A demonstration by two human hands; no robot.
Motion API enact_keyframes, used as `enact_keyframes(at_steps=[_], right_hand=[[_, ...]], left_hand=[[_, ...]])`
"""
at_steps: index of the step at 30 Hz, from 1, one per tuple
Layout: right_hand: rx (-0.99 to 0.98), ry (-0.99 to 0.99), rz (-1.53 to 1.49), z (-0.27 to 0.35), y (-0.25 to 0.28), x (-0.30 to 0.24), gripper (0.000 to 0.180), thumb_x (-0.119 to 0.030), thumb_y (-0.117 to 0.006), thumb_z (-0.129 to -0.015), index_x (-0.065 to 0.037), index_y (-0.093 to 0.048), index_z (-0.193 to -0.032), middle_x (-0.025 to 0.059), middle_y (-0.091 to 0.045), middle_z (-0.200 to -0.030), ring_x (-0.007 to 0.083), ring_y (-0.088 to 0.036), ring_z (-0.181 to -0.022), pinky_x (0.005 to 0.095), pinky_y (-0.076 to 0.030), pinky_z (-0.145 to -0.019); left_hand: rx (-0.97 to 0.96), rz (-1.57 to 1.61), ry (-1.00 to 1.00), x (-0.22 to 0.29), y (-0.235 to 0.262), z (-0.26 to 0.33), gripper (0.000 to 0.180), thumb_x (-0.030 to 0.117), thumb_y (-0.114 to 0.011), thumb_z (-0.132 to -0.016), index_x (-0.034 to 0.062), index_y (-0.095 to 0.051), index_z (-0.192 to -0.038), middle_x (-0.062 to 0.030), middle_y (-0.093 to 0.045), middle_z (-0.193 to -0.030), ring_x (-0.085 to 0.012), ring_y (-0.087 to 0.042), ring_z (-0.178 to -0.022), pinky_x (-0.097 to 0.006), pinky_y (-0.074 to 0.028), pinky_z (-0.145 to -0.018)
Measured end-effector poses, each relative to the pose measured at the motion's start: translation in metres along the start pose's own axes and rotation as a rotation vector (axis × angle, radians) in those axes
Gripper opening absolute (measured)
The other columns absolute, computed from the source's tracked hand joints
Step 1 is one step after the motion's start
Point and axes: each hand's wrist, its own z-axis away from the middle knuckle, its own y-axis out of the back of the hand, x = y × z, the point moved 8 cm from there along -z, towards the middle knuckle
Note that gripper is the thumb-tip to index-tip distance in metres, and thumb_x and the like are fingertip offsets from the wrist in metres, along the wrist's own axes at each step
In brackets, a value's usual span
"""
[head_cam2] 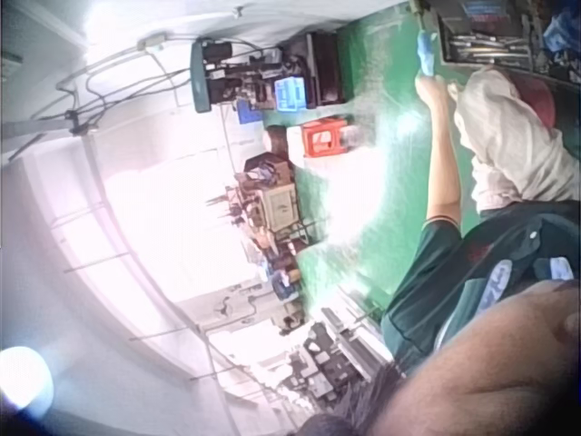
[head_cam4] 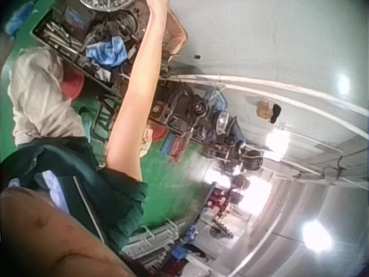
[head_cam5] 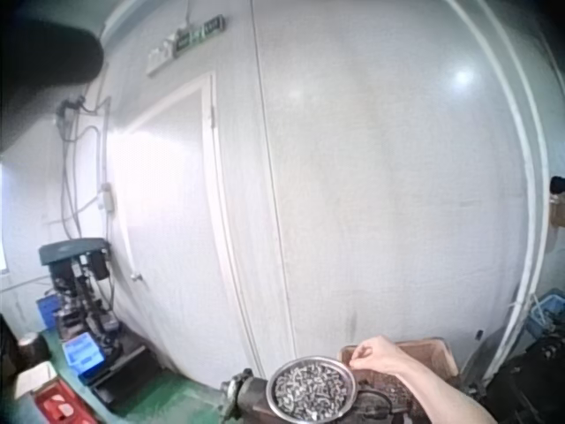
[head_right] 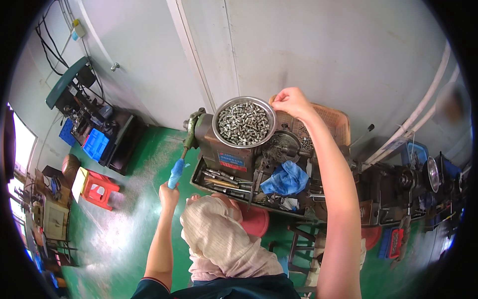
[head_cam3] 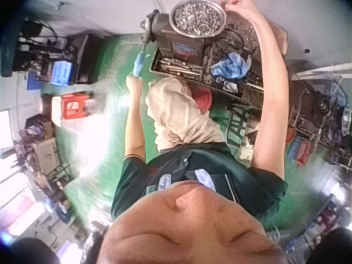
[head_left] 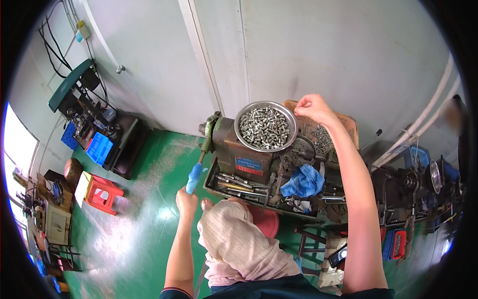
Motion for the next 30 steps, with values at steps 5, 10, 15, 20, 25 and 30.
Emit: enact_keyframes(at_steps=[5,10,15,20,25,30], right_hand=[[0.041,-0.030,-0.074,0.011,0.005,0.054,0.012,-0.004,-0.061,-0.059,0.000,-0.058,-0.071,0.0061,-0.059,-0.066,0.0113,-0.055,-0.062,0.0229,-0.044,-0.059],[0.002,-0.137,0.010,0.029,-0.041,0.117,0.018,-0.005,-0.062,-0.056,0.002,-0.059,-0.072,0.0056,-0.056,-0.062,0.0114,-0.053,-0.059,0.0231,-0.042,-0.055],[-0.068,-0.070,-0.064,0.024,-0.070,0.146,0.019,-0.007,-0.063,-0.056,0.002,-0.060,-0.073,0.0079,-0.059,-0.064,0.0144,-0.056,-0.061,0.0254,-0.044,-0.059],[-0.110,-0.082,0.036,0.026,-0.073,0.141,0.018,-0.008,-0.064,-0.054,0.000,-0.062,-0.070,0.0101,-0.061,-0.066,0.0165,-0.058,-0.061,0.0266,-0.045,-0.060],[-0.113,-0.083,0.058,0.025,-0.075,0.145,0.017,-0.009,-0.064,-0.054,0.000,-0.063,-0.069,0.0094,-0.061,-0.064,0.0160,-0.058,-0.060,0.0264,-0.045,-0.059],[-0.108,-0.074,0.002,0.023,-0.075,0.150,0.017,-0.009,-0.064,-0.055,0.000,-0.063,-0.069,0.0090,-0.061,-0.063,0.0151,-0.057,-0.058,0.0259,-0.044,-0.058]], left_hand=[[0.016,0.019,-0.028,0.001,0.000,-0.001,0.016,0.013,-0.053,-0.069,0.0026,-0.060,-0.079,-0.0207,-0.057,-0.069,-0.0366,-0.055,-0.071,-0.041,-0.042,-0.063],[0.003,-0.006,-0.012,0.002,0.000,0.000,0.016,0.013,-0.053,-0.069,0.0025,-0.059,-0.079,-0.0208,-0.057,-0.070,-0.0364,-0.055,-0.071,-0.041,-0.042,-0.063],[0.014,-0.015,-0.045,0.001,-0.001,-0.001,0.016,0.013,-0.053,-0.069,0.0023,-0.059,-0.079,-0.0209,-0.057,-0.070,-0.0365,-0.055,-0.071,-0.041,-0.042,-0.062],[0.012,0.041,-0.047,0.000,0.000,0.000,0.015,0.012,-0.053,-0.069,0.0021,-0.060,-0.078,-0.0212,-0.056,-0.069,-0.0369,-0.055,-0.071,-0.040,-0.042,-0.062],[0.015,0.003,-0.035,0.003,0.001,0.000,0.015,0.012,-0.053,-0.069,0.0022,-0.060,-0.078,-0.0213,-0.056,-0.069,-0.0365,-0.055,-0.071,-0.040,-0.042,-0.062],[-0.005,-0.025,-0.010,0.006,0.002,0.001,0.015,0.012,-0.053,-0.069,0.0024,-0.060,-0.078,-0.0212,-0.056,-0.069,-0.0362,-0.055,-0.071,-0.040,-0.042,-0.062]])
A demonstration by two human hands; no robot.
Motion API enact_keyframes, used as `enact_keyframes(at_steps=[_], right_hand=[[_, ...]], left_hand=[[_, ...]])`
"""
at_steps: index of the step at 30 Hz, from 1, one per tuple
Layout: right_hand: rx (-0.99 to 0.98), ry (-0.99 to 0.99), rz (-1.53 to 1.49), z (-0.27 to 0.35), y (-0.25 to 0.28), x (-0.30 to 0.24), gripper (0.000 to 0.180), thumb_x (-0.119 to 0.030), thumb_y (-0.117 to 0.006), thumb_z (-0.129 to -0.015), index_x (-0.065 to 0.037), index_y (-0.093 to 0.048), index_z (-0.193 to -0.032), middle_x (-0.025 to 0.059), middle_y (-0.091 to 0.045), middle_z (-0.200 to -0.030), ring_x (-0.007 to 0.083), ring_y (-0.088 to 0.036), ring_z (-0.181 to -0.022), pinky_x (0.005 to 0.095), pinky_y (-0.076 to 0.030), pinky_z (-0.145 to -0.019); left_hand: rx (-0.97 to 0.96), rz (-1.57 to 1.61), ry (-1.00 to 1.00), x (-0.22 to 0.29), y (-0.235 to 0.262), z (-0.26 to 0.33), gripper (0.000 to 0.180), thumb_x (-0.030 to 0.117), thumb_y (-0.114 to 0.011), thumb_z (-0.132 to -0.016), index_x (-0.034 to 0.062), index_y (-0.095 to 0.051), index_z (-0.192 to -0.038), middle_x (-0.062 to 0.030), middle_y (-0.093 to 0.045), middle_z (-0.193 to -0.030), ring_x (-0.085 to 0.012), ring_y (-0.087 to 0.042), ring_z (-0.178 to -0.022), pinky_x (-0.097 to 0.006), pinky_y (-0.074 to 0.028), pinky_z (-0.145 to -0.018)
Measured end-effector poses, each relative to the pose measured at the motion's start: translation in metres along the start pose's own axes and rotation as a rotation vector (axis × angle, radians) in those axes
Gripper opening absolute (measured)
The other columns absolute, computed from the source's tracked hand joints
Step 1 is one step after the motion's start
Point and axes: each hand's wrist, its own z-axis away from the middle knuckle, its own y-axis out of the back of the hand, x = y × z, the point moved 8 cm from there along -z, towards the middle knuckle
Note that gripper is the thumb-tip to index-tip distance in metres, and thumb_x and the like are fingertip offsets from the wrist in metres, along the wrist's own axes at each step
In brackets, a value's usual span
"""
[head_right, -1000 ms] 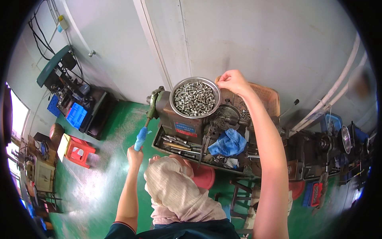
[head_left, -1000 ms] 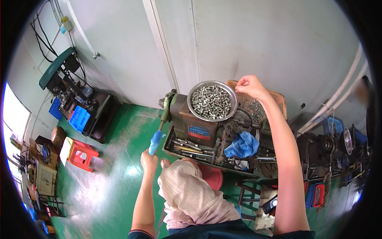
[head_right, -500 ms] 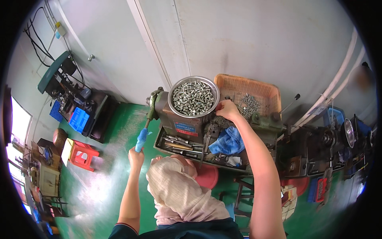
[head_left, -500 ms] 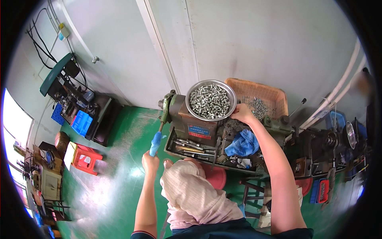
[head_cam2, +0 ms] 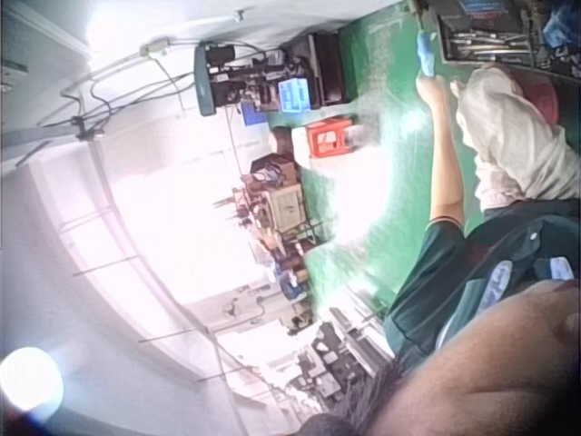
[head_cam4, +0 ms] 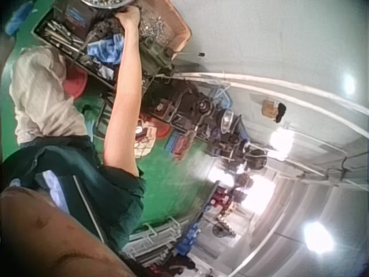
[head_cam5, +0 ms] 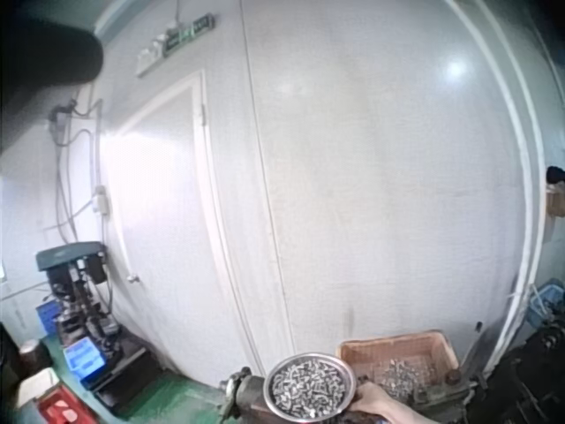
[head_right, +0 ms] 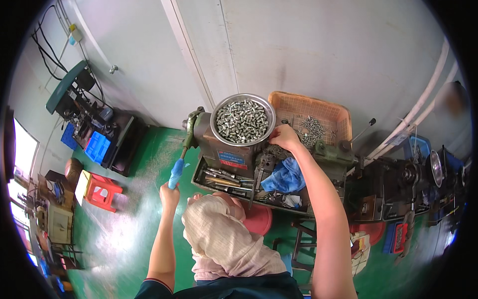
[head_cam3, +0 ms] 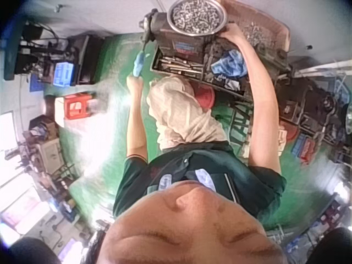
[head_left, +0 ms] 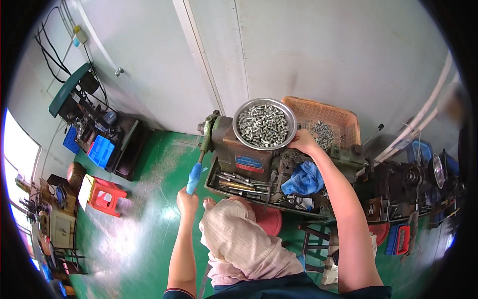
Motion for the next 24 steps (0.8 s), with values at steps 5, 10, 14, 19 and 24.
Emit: enact_keyframes(at_steps=[5,10,14,19,24], right_hand=[[0.010,-0.039,0.079,0.003,-0.001,-0.007,0.018,-0.009,-0.066,-0.055,0.000,-0.063,-0.071,0.0083,-0.061,-0.064,0.0151,-0.058,-0.059,0.0259,-0.044,-0.059],[0.032,-0.001,0.073,0.004,-0.001,-0.015,0.020,-0.006,-0.066,-0.055,-0.002,-0.063,-0.075,0.0077,-0.062,-0.067,0.0154,-0.058,-0.062,0.0259,-0.044,-0.062],[0.025,-0.010,0.063,0.008,-0.002,-0.022,0.022,-0.005,-0.067,-0.055,-0.002,-0.063,-0.077,0.0075,-0.062,-0.069,0.0154,-0.059,-0.063,0.0259,-0.044,-0.063],[0.111,-0.099,0.291,0.007,0.035,-0.027,0.020,-0.020,-0.067,-0.060,-0.005,-0.064,-0.074,0.0092,-0.062,-0.070,0.0172,-0.059,-0.064,0.0293,-0.045,-0.065],[0.358,-0.206,0.664,0.020,0.136,-0.012,0.017,-0.026,-0.059,-0.067,-0.010,-0.064,-0.072,0.0106,-0.061,-0.072,0.0232,-0.058,-0.071,0.0355,-0.045,-0.067]], left_hand=[[0.047,0.038,-0.032,0.000,0.002,0.000,0.013,0.007,-0.051,-0.067,0.0012,-0.060,-0.074,-0.0206,-0.056,-0.065,-0.0333,-0.057,-0.066,-0.037,-0.042,-0.060],[0.019,-0.010,-0.013,-0.002,0.000,-0.001,0.015,0.011,-0.053,-0.067,0.0039,-0.060,-0.077,-0.0205,-0.057,-0.069,-0.0360,-0.056,-0.070,-0.040,-0.043,-0.062],[0.074,-0.126,-0.019,-0.013,0.018,-0.024,0.015,0.011,-0.053,-0.066,0.0052,-0.061,-0.077,-0.0197,-0.057,-0.070,-0.0365,-0.055,-0.070,-0.041,-0.043,-0.063],[0.040,-0.226,0.036,-0.037,0.024,-0.058,0.015,0.015,-0.055,-0.066,0.0067,-0.062,-0.077,-0.0192,-0.058,-0.073,-0.0353,-0.056,-0.073,-0.041,-0.043,-0.064],[0.017,-0.296,0.033,-0.040,0.027,-0.064,0.016,0.015,-0.056,-0.066,0.0069,-0.062,-0.078,-0.0183,-0.059,-0.075,-0.0346,-0.056,-0.075,-0.041,-0.044,-0.065]])
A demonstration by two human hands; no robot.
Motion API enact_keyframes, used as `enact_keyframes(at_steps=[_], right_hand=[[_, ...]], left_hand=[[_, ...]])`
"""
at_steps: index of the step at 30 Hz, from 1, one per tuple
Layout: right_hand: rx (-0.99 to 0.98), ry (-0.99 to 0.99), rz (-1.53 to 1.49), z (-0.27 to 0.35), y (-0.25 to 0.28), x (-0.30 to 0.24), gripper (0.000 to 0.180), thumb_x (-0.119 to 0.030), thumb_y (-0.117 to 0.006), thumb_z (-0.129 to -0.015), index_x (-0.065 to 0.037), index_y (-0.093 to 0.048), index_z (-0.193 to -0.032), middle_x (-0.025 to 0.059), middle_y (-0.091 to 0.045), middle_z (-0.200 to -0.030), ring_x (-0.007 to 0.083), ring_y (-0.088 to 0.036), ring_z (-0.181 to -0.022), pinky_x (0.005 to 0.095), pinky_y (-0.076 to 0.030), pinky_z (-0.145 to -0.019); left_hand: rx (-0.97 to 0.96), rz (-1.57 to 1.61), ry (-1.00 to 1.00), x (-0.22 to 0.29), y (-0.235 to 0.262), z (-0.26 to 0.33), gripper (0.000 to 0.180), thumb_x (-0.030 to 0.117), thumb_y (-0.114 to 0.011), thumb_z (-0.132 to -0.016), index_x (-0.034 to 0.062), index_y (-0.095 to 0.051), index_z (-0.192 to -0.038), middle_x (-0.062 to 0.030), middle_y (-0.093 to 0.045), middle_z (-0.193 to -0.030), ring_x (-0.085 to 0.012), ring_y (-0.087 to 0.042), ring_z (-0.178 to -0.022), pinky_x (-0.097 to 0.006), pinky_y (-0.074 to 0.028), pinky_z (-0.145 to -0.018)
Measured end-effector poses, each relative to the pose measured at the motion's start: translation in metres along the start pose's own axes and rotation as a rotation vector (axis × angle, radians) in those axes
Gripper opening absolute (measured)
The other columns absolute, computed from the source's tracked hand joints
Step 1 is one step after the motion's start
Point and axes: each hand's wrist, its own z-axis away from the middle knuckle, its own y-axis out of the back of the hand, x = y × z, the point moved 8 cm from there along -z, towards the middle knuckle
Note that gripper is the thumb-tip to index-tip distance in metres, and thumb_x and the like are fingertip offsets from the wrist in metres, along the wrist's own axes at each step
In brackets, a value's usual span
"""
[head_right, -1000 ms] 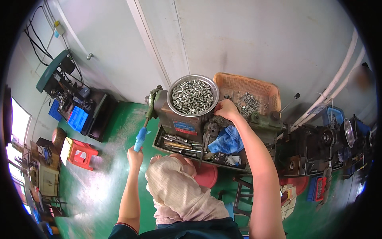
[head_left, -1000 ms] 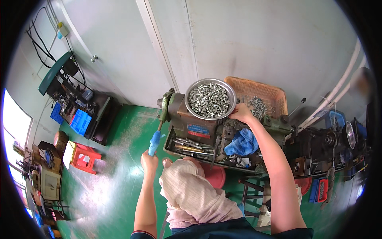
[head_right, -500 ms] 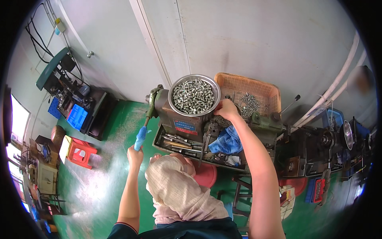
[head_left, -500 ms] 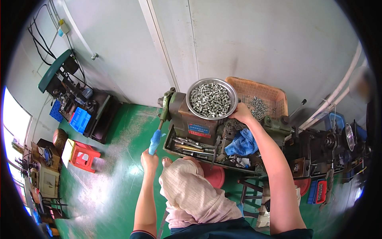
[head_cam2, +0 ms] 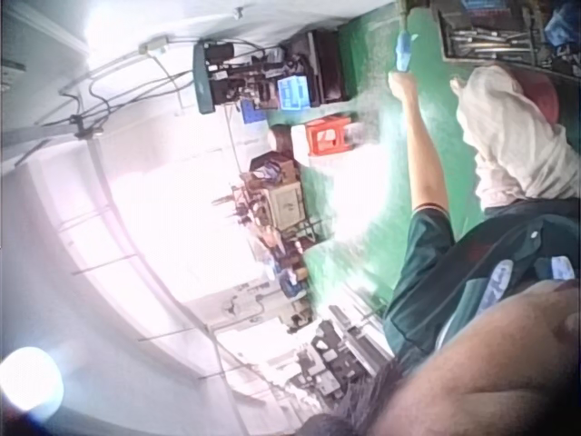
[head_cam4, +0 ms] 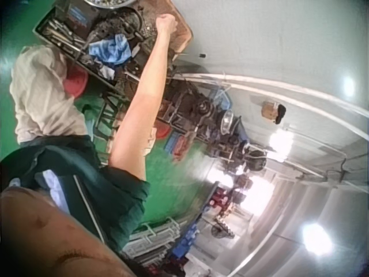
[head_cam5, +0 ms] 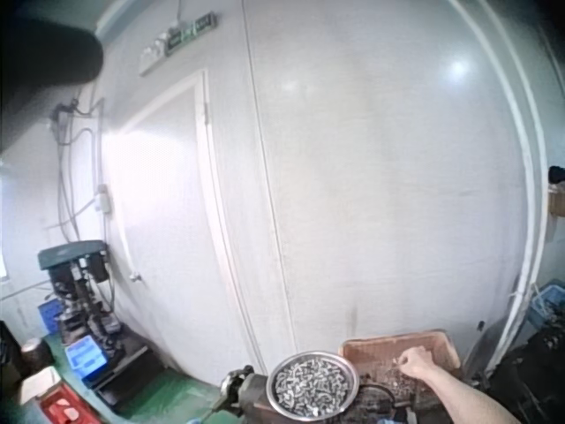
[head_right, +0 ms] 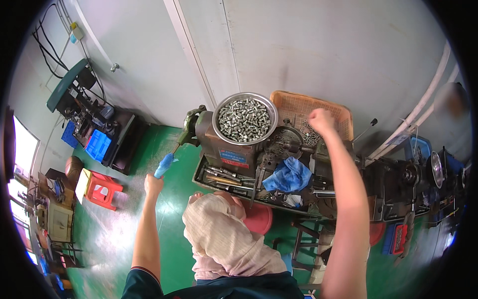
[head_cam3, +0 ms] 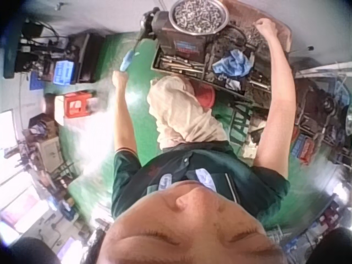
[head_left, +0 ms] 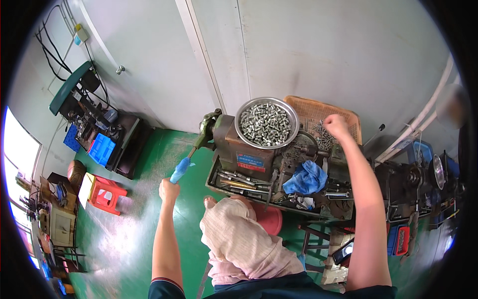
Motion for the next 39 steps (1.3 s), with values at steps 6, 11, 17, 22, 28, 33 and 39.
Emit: enact_keyframes(at_steps=[6,11,17,22,28,33,39], right_hand=[[0.118,-0.289,0.571,0.032,0.081,0.118,0.034,-0.040,-0.050,-0.075,-0.011,-0.059,-0.092,0.0062,-0.051,-0.106,0.0247,-0.033,-0.114,0.0477,-0.027,-0.088],[0.348,-0.139,0.520,0.103,0.116,0.162,0.039,-0.042,-0.047,-0.077,-0.004,-0.057,-0.082,0.0072,-0.049,-0.107,0.0250,-0.035,-0.112,0.0459,-0.027,-0.087],[0.235,-0.171,0.570,0.160,0.126,0.155,0.045,-0.046,-0.053,-0.072,-0.003,-0.054,-0.060,0.0171,-0.057,-0.072,0.0324,-0.054,-0.071,0.0409,-0.040,-0.064],[0.359,-0.110,0.556,0.175,0.129,0.140,0.052,-0.050,-0.053,-0.071,-0.002,-0.050,-0.051,0.0191,-0.052,-0.056,0.0361,-0.052,-0.057,0.0430,-0.041,-0.053],[0.371,-0.147,0.581,0.181,0.128,0.141,0.053,-0.051,-0.052,-0.071,-0.002,-0.051,-0.051,0.0190,-0.053,-0.055,0.0355,-0.053,-0.057,0.0432,-0.041,-0.053],[0.367,-0.159,0.599,0.181,0.127,0.140,0.053,-0.052,-0.051,-0.071,-0.002,-0.051,-0.052,0.0189,-0.053,-0.057,0.0349,-0.053,-0.058,0.0428,-0.041,-0.053],[0.364,-0.185,0.617,0.183,0.126,0.141,0.054,-0.053,-0.049,-0.071,-0.002,-0.053,-0.054,0.0184,-0.054,-0.058,0.0346,-0.054,-0.059,0.0424,-0.042,-0.055]], left_hand=[[-0.003,0.032,0.026,0.002,-0.003,0.001,0.016,0.016,-0.056,-0.066,0.0066,-0.062,-0.078,-0.0187,-0.058,-0.075,-0.0347,-0.056,-0.075,-0.041,-0.044,-0.065],[-0.010,0.071,-0.020,-0.004,-0.005,-0.001,0.016,0.015,-0.055,-0.066,0.0057,-0.061,-0.077,-0.0192,-0.058,-0.073,-0.0354,-0.055,-0.074,-0.041,-0.043,-0.064],[0.007,0.092,-0.045,-0.002,-0.004,-0.001,0.015,0.015,-0.054,-0.066,0.0052,-0.061,-0.076,-0.0199,-0.057,-0.072,-0.0360,-0.055,-0.073,-0.042,-0.042,-0.064],[0.002,0.092,-0.050,-0.005,-0.006,-0.002,0.015,0.015,-0.054,-0.066,0.0053,-0.061,-0.075,-0.0197,-0.057,-0.072,-0.0360,-0.055,-0.074,-0.041,-0.042,-0.064],[-0.003,0.106,-0.049,-0.001,-0.005,-0.001,0.015,0.014,-0.054,-0.066,0.0054,-0.061,-0.076,-0.0197,-0.057,-0.073,-0.0358,-0.055,-0.074,-0.041,-0.042,-0.064],[0.016,0.094,-0.033,-0.006,-0.008,-0.002,0.016,0.013,-0.054,-0.066,0.0061,-0.061,-0.077,-0.0195,-0.058,-0.072,-0.0358,-0.055,-0.073,-0.041,-0.043,-0.064],[0.026,0.109,-0.044,0.003,-0.005,0.001,0.015,0.013,-0.053,-0.065,0.0065,-0.062,-0.076,-0.0192,-0.058,-0.071,-0.0355,-0.055,-0.072,-0.042,-0.042,-0.064]])
